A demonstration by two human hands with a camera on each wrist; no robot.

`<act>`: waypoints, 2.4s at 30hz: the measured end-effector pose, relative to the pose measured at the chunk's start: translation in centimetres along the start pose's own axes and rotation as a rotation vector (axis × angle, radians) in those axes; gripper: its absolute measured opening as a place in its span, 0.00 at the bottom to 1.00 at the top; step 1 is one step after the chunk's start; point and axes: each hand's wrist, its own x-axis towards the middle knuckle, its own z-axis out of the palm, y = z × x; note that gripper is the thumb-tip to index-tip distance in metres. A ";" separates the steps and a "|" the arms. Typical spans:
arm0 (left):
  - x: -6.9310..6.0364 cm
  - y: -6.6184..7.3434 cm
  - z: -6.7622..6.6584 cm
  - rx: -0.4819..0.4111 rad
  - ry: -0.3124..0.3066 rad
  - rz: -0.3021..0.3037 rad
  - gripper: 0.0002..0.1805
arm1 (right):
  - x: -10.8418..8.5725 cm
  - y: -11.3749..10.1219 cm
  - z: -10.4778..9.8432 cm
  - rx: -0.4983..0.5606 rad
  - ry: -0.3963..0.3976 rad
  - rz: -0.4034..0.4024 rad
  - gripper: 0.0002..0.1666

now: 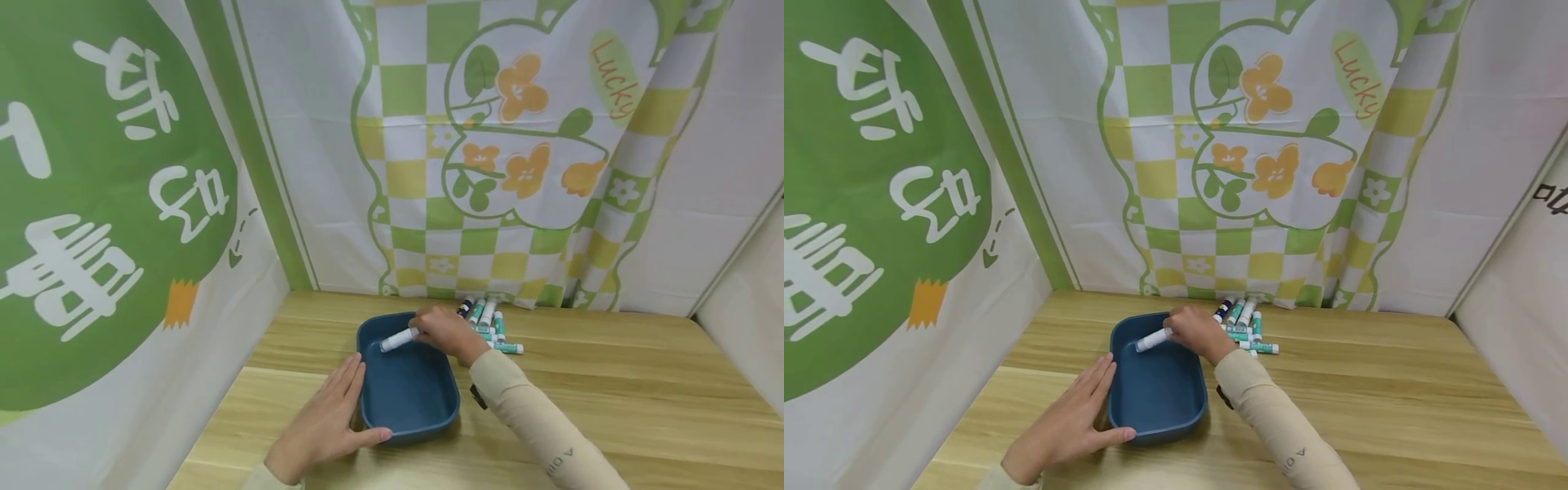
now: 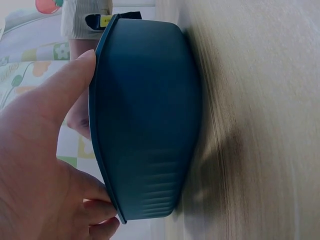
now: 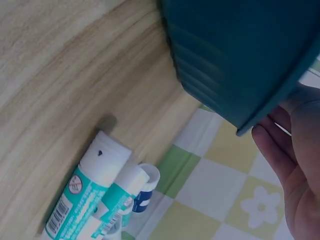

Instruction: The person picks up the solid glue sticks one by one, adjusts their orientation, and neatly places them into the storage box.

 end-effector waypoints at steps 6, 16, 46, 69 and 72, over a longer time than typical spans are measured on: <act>0.1 0.0 0.2 0.003 -0.005 0.007 0.67 | 0.5 -0.2 0.9 -0.044 -0.031 0.040 0.05; 0.0 0.2 -0.1 -0.007 -0.033 -0.017 0.66 | 1.6 -0.5 2.4 -0.230 -0.068 0.075 0.03; 0.2 0.0 -0.4 -0.007 -0.032 -0.006 0.65 | 2.5 -0.5 2.9 -0.394 -0.034 -0.039 0.07; 0.0 0.0 -0.4 -0.002 -0.018 -0.017 0.68 | -5.6 3.8 -5.1 0.089 -0.141 0.214 0.20; 0.0 0.0 -0.5 -0.005 -0.010 -0.011 0.68 | -7.1 4.9 -4.9 0.090 -0.139 0.200 0.19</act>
